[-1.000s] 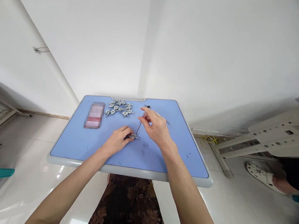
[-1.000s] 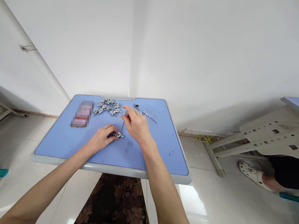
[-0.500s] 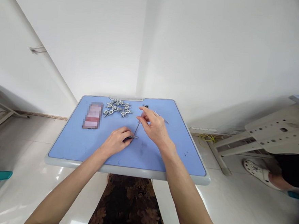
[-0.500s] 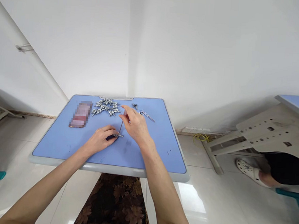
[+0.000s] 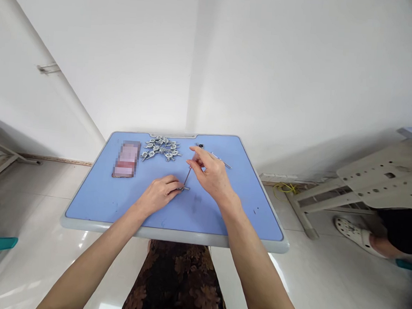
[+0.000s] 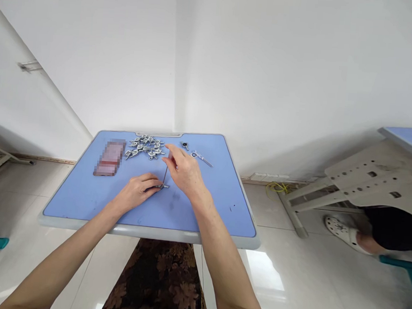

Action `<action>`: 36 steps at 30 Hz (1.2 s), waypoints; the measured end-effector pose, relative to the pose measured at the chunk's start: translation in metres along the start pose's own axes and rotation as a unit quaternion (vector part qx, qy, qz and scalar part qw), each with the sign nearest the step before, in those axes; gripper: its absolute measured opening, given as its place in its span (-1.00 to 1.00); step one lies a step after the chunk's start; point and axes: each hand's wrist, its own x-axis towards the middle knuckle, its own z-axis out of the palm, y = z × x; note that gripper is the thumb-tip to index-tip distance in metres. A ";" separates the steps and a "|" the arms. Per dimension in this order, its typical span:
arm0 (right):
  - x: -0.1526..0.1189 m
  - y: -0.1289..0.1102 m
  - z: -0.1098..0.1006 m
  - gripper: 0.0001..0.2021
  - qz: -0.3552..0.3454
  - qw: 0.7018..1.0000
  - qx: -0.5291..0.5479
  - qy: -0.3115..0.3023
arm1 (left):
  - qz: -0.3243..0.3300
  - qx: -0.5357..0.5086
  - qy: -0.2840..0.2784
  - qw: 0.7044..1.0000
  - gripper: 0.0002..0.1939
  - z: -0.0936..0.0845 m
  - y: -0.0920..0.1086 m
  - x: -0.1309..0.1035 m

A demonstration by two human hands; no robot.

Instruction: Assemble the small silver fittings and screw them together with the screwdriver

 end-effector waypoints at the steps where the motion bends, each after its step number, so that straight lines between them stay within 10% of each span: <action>1: 0.000 0.000 0.000 -0.73 -0.001 1.000 0.000 0.000 | 0.000 -0.003 0.001 1.000 -0.84 0.000 0.000 0.000; 27: 0.001 -0.010 -0.013 -0.74 0.063 0.996 0.060 0.033 | -0.084 -0.075 -0.024 0.993 -0.97 -0.005 0.007 0.005; 36: -0.003 0.001 -0.016 -0.84 0.123 0.936 -0.063 -0.323 | -0.126 -0.124 -0.031 0.984 -0.88 -0.004 0.007 0.004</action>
